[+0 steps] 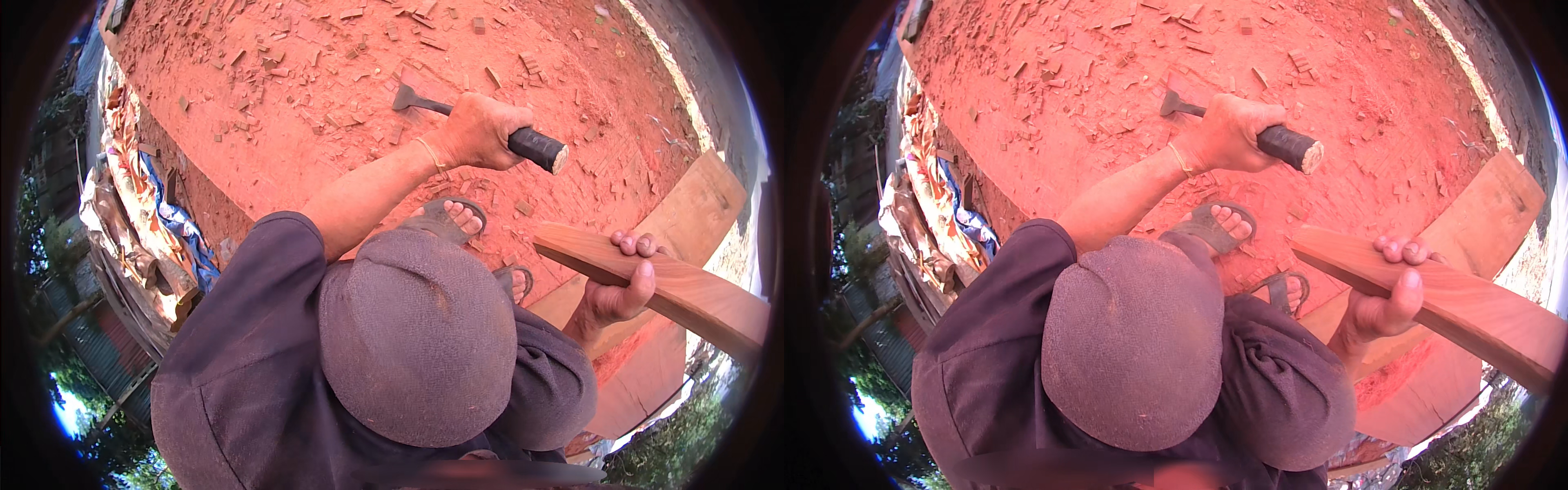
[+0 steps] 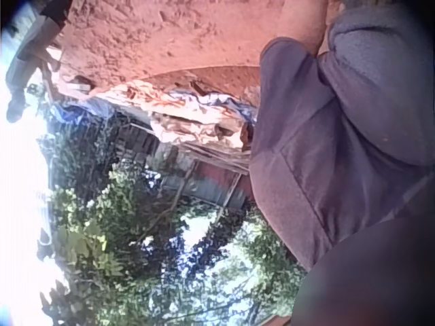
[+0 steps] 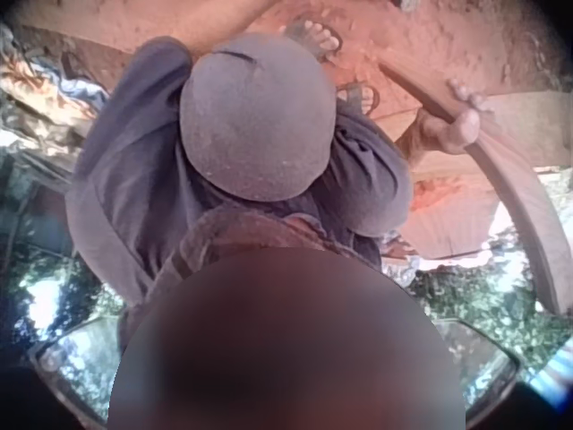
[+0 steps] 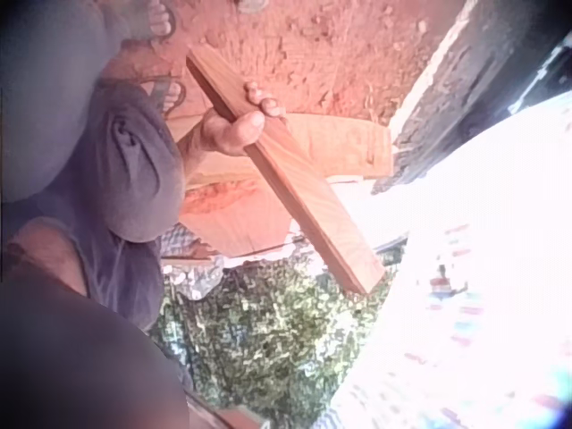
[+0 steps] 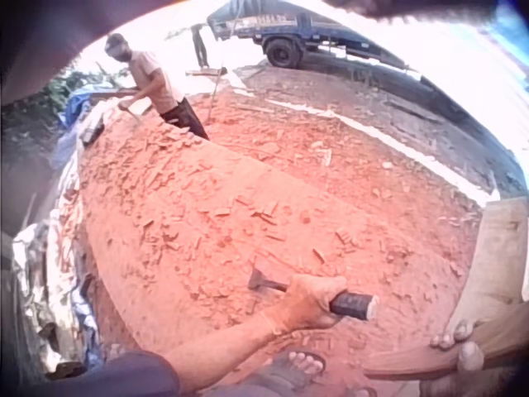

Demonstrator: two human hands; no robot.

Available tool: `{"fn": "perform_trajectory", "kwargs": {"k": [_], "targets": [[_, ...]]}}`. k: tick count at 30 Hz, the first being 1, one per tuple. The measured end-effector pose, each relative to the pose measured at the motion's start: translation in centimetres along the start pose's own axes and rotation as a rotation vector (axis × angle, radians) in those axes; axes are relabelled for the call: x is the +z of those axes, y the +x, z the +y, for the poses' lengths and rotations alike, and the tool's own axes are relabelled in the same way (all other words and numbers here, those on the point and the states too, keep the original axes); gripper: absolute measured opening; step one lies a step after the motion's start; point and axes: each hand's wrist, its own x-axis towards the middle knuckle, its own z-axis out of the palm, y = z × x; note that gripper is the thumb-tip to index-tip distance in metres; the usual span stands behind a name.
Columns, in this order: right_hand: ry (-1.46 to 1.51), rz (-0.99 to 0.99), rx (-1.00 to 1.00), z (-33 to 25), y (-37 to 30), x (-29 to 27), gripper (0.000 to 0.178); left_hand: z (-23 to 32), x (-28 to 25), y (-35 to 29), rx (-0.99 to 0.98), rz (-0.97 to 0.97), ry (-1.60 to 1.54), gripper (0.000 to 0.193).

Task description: The person uses a small axe to repeatedly strike and shape a piece of wood held in the left hand. Wood chips accumulate on the ground as the person continues to carve the wood piece.

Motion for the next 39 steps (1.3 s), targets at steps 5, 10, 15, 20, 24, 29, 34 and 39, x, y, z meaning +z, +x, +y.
{"fn": "perform_trajectory", "kwargs": {"k": [5, 10, 15, 20, 24, 29, 34, 39], "targets": [[-1.016, -0.209, 0.281, 6.7, -2.6, -2.3, 0.035, 0.3, 0.6, -0.2, 0.001, -0.064, 0.093, 0.027], [-0.707, -0.11, 0.203, 0.4, -2.0, -4.4, 0.024, 0.1, 1.4, -0.8, -0.029, -0.016, 0.103, 0.023], [-0.355, -0.06, 0.039, 1.4, -1.0, 1.8, 0.023, -0.4, 0.5, -0.5, -0.029, -0.078, 0.039, 0.023], [-0.9, -0.183, 0.326, 4.0, -1.7, 0.1, 0.034, 0.2, -0.2, 0.2, -0.009, -0.122, 0.095, 0.024], [-0.702, -0.057, 0.266, 3.1, -1.9, -3.0, 0.022, -0.1, 0.2, 0.0, -0.036, -0.093, 0.016, 0.025], [-0.849, -0.166, 0.214, 5.2, -1.4, -3.0, 0.029, -0.2, 0.5, -0.6, -0.029, -0.063, 0.035, 0.025], [-0.928, -0.093, 0.495, 5.1, -2.0, -4.1, 0.028, -0.2, 0.6, -0.6, 0.006, -0.142, 0.041, 0.023], [-0.717, -0.025, 0.197, 3.8, -2.7, -4.6, 0.017, -0.6, 0.7, -0.8, -0.01, -0.14, 0.055, 0.023]]}}
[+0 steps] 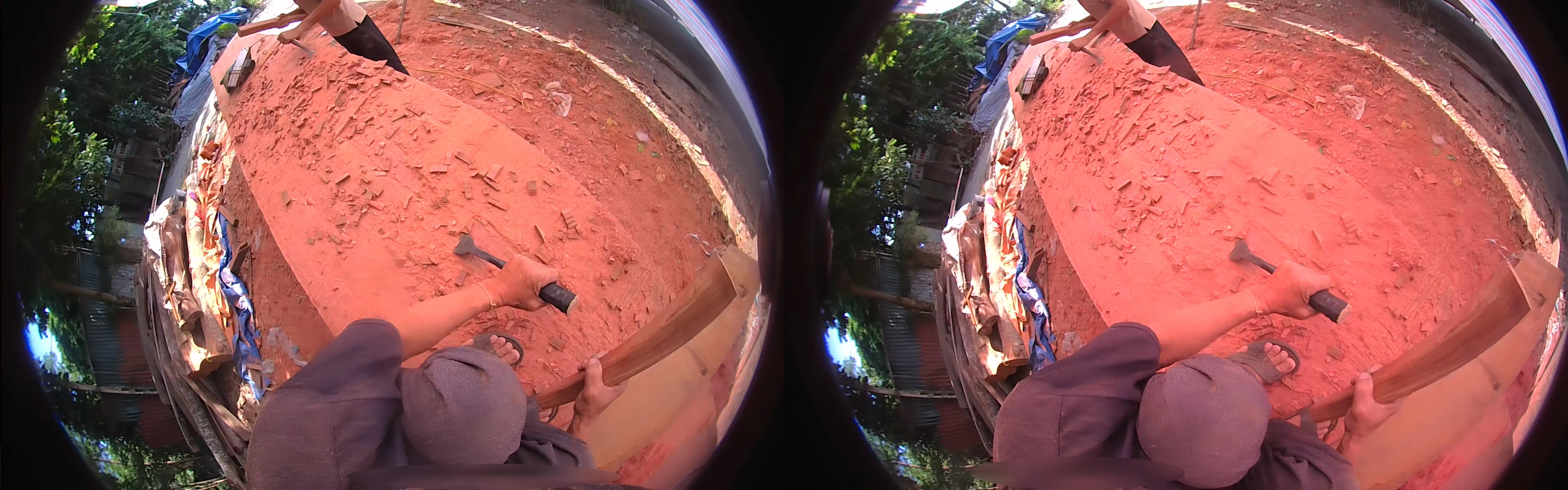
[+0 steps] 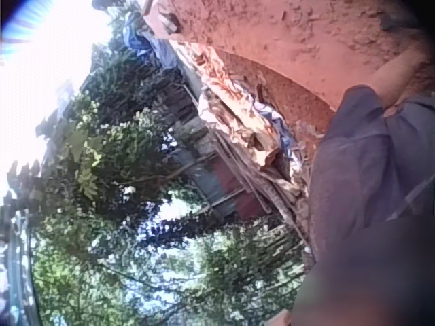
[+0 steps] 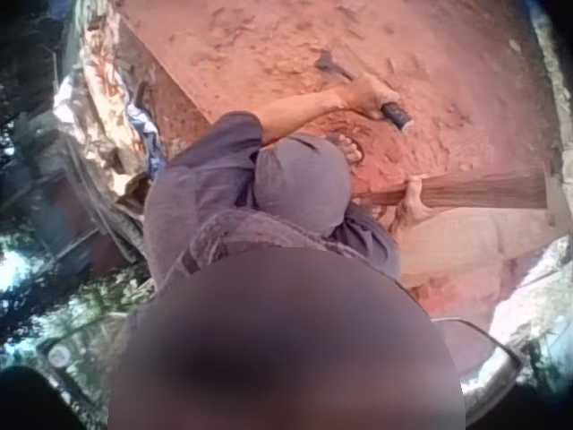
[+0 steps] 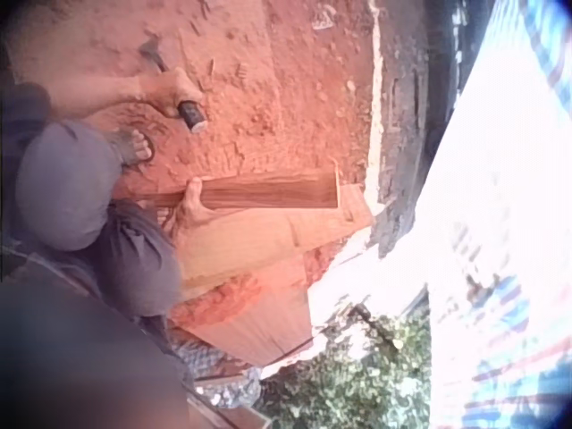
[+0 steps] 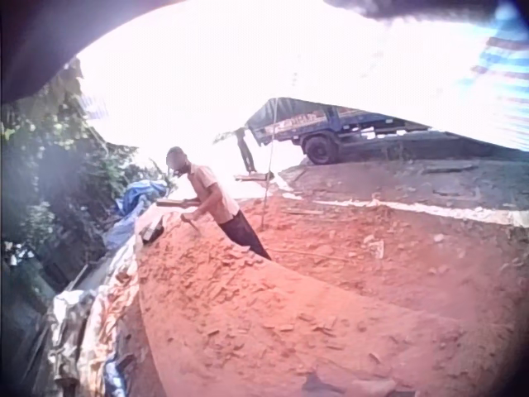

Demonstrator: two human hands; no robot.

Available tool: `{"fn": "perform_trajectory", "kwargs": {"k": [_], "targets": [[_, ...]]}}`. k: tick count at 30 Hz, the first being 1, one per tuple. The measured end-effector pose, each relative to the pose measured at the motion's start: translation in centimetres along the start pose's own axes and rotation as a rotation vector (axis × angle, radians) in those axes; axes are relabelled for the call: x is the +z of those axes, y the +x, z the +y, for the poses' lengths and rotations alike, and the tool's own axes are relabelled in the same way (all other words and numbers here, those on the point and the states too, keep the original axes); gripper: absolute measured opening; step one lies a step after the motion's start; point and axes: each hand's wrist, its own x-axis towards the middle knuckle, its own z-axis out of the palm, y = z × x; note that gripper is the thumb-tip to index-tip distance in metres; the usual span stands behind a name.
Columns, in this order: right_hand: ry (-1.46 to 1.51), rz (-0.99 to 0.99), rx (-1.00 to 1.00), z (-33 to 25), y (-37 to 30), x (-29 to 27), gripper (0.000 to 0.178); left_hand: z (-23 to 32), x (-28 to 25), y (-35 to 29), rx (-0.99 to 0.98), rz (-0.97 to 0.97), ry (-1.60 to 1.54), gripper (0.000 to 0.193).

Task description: The person uses a small axe to repeatedly strike and shape a piece of wood held in the left hand. Wood chips accumulate on the ground as the person continues to carve the wood piece.

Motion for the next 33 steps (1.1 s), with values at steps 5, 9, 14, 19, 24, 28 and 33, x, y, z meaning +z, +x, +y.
{"fn": "perform_trajectory", "kwargs": {"k": [5, 9, 14, 19, 24, 28, 33], "targets": [[-0.291, -0.254, 0.154, 0.8, 0.7, 2.3, 0.028, -0.6, 0.1, 0.0, -0.016, -0.102, 0.087, 0.023], [-0.147, -0.09, 0.23, 0.4, -0.1, 1.6, 0.034, -0.2, 0.0, -0.1, 0.043, -0.068, 0.066, 0.025], [-0.042, -0.092, 0.056, 0.9, -0.8, 0.6, 0.049, -0.9, 1.0, -0.2, -0.002, -0.105, 0.096, 0.026], [-0.555, -0.315, 0.183, 3.9, -2.0, 0.1, 0.049, -2.3, -1.6, -1.8, -0.013, -0.175, 0.258, 0.025], [-0.322, -0.241, 0.491, 6.9, -7.4, -4.0, 0.05, 0.5, -5.7, -1.6, -0.153, -0.058, 0.069, 0.021], [0.007, 0.066, 0.524, 8.1, -10.5, -6.2, 0.047, 7.3, -5.1, 2.0, 0.124, -0.377, -0.059, 0.023], [0.37, 0.209, 0.624, 9.2, -12.3, -8.8, 0.042, 16.6, 2.3, 6.4, 0.654, -0.673, -0.189, 0.031]]}}
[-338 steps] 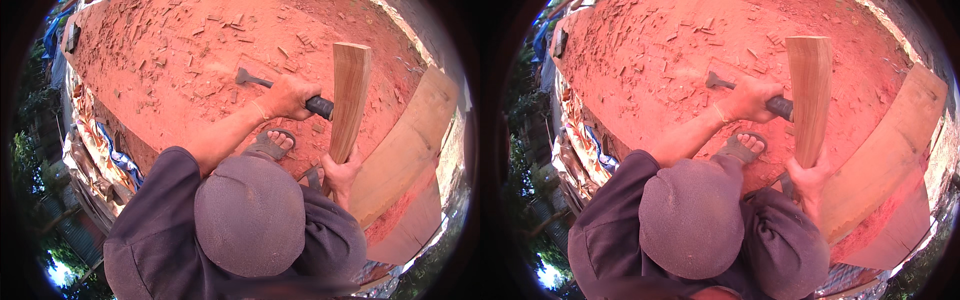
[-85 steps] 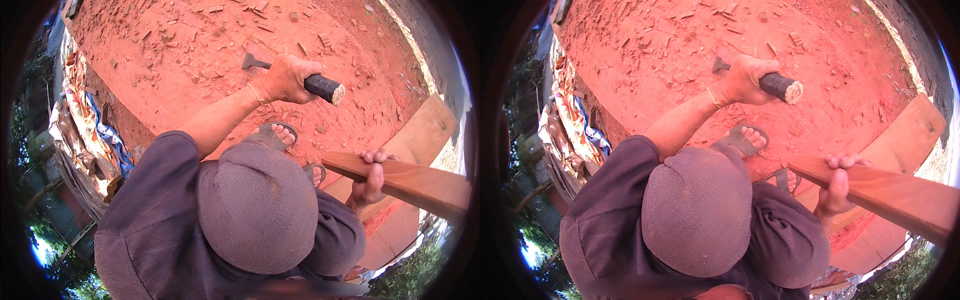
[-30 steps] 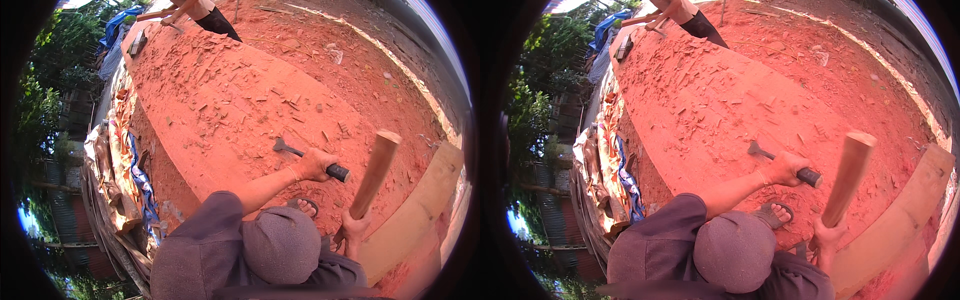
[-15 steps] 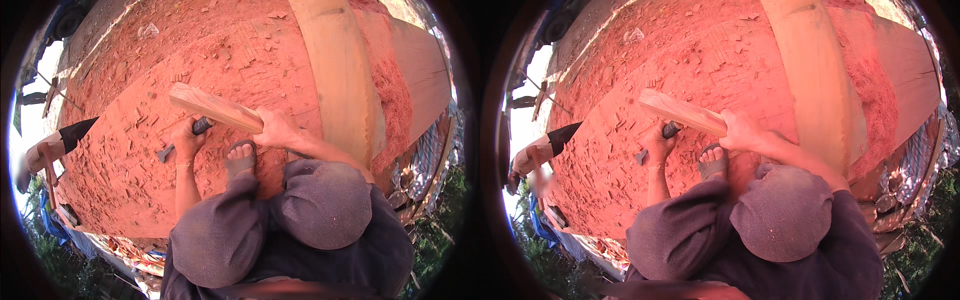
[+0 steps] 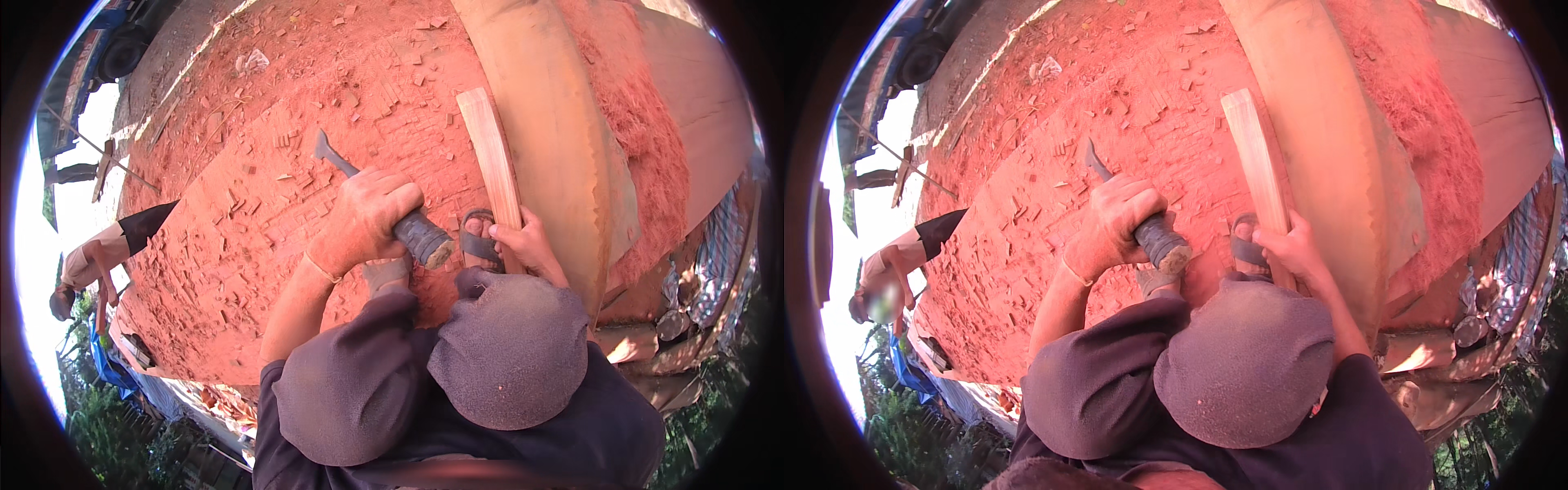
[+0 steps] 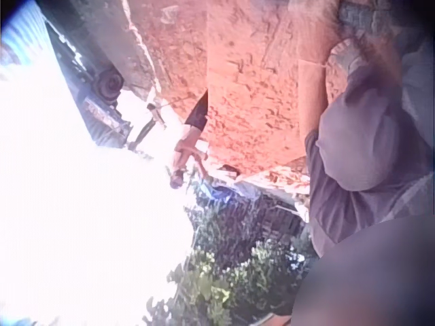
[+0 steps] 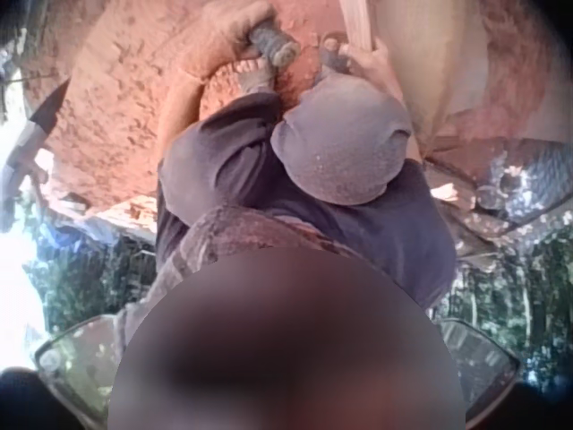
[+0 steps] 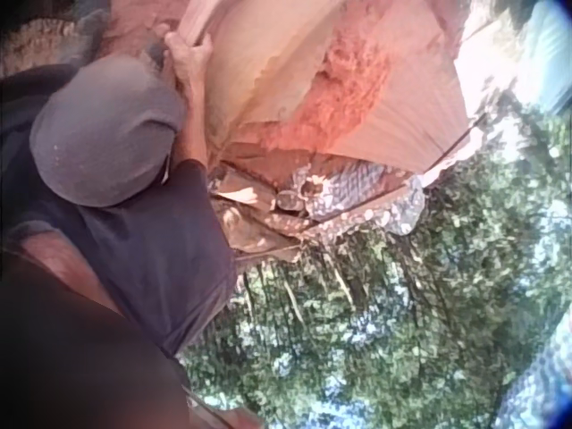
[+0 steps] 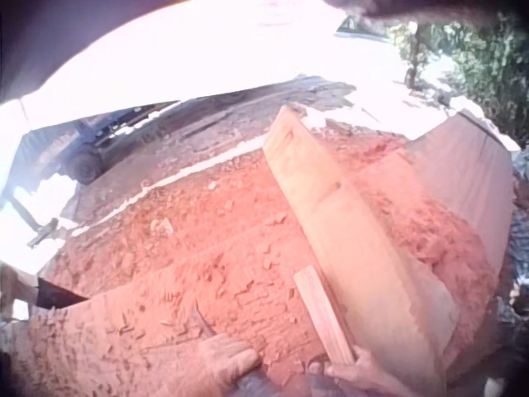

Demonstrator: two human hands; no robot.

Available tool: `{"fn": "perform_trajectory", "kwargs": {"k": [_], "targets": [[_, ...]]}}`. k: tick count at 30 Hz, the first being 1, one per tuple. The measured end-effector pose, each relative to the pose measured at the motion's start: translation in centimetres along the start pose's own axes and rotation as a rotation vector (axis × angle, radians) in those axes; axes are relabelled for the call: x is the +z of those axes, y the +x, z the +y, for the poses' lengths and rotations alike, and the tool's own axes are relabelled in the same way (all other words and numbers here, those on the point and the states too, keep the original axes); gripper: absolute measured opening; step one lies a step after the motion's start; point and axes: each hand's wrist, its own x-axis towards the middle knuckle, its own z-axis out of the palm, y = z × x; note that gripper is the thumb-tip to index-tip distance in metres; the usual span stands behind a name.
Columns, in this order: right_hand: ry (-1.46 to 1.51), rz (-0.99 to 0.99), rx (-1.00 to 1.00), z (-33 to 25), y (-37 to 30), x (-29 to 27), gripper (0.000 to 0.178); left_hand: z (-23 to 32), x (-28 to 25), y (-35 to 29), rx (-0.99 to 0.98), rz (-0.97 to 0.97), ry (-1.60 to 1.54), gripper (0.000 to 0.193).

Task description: The person uses a small axe to repeatedly strike and shape a piece of wood held in the left hand. Wood chips accumulate on the ground as the person continues to carve the wood piece.

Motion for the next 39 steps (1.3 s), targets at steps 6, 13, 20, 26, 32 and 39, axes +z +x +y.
{"fn": "perform_trajectory", "kwargs": {"k": [6, 13, 20, 26, 32, 39], "targets": [[0.062, -0.033, -0.013, 1.7, 0.1, -2.5, 0.036, 1.1, 5.0, 6.9, 0.097, -0.197, 0.034, 0.028], [0.182, -0.026, -0.019, 3.8, 0.2, -2.6, 0.034, 2.3, 5.8, 7.2, -0.055, -0.068, -0.213, 0.025], [0.118, 0.039, -0.022, 3.8, 0.3, -1.3, 0.031, -0.6, 3.2, 11.0, -0.464, 0.57, -0.824, 0.022], [0.164, 0.039, -0.014, 4.3, 0.5, -1.3, 0.029, -6.4, 1.5, 13.6, -0.39, 0.774, -0.763, 0.023], [0.074, 0.076, 0.015, 4.1, 0.6, -1.2, 0.03, -10.0, -6.6, 11.8, -0.143, 1.19, -0.165, 0.02], [-0.309, 0.246, -0.111, 2.4, -0.8, 0.0, 0.052, -5.0, -5.1, 8.7, -0.297, 0.726, -0.382, 0.017]]}}
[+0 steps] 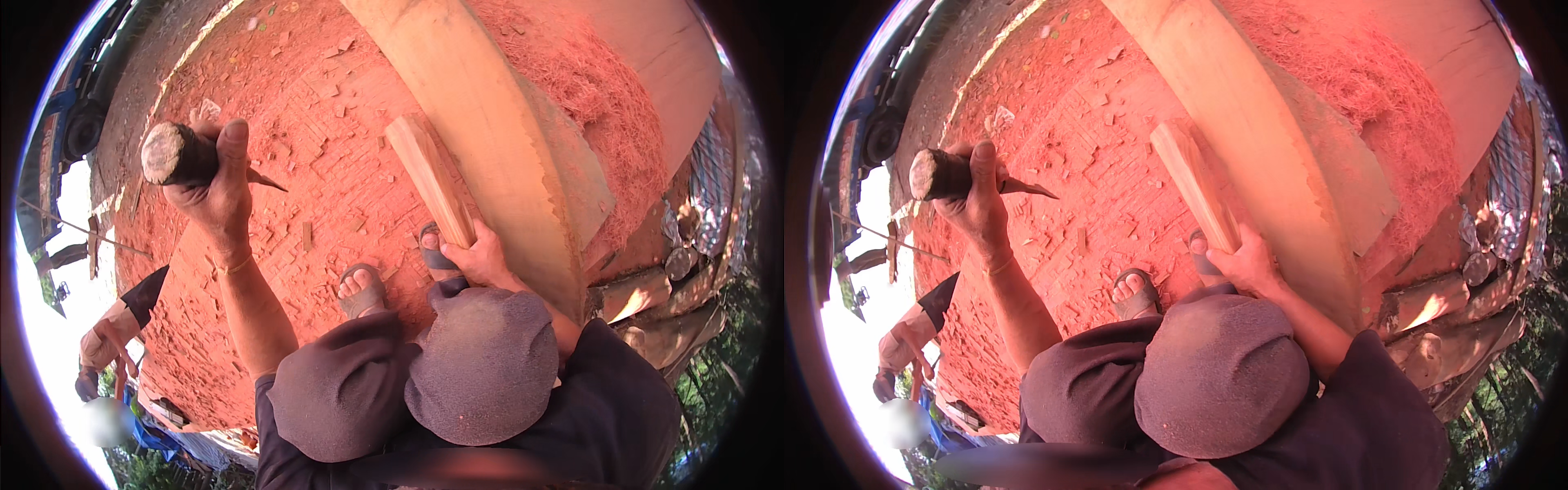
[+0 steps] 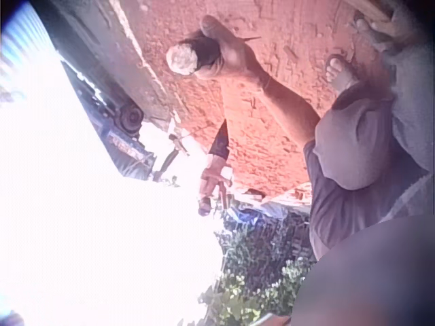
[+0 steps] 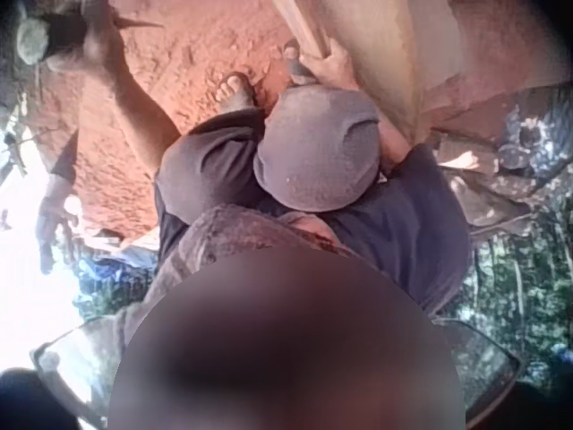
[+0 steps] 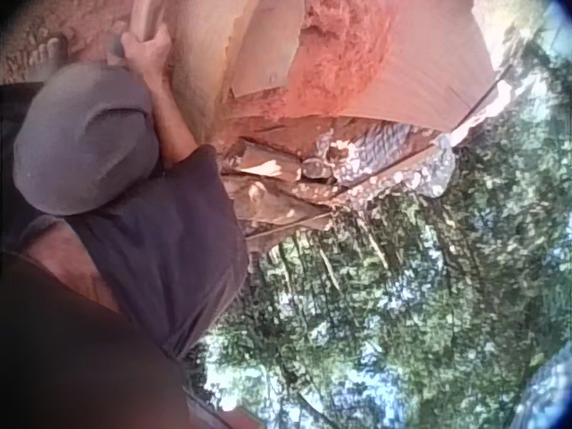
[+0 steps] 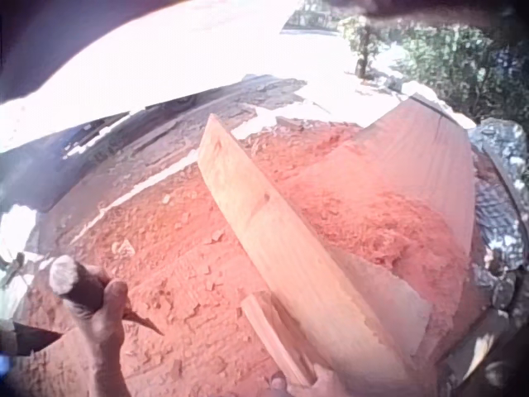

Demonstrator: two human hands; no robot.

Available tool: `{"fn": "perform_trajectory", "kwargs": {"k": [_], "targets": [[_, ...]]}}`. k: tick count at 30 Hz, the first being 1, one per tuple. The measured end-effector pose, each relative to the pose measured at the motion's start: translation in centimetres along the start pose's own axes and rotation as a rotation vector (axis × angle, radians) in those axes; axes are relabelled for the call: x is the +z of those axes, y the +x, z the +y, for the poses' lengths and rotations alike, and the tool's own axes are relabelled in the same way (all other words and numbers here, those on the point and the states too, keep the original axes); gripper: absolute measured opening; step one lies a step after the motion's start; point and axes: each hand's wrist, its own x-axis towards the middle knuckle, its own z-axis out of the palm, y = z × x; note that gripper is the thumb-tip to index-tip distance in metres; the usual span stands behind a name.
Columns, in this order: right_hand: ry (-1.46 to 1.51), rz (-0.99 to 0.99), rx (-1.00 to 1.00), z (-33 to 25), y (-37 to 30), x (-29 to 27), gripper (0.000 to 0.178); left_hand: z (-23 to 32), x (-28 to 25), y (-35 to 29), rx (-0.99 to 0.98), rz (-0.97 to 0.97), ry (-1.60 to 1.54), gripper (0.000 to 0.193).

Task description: The person uses a small axe to repeatedly strike and shape a piece of wood held in the left hand. Wood chips accumulate on the ground as the person continues to carve the wood piece.

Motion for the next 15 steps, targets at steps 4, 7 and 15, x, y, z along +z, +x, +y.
{"fn": "perform_trajectory", "kwargs": {"k": [4, 7, 15], "targets": [[-0.079, -0.013, 0.151, -0.4, -0.1, -0.2, 0.061, 0.0, 3.1, -2.4, 0.021, 0.01, -0.04, 0.018], [-0.058, 0.008, 0.038, -0.2, -0.7, 0.0, 0.063, 0.6, 2.3, -3.2, -0.156, 0.068, -0.178, 0.018], [-0.209, 0.049, 0.026, 0.2, -0.7, 0.5, 0.068, 1.3, -0.9, -5.3, -0.239, -0.046, 0.062, 0.027]]}}
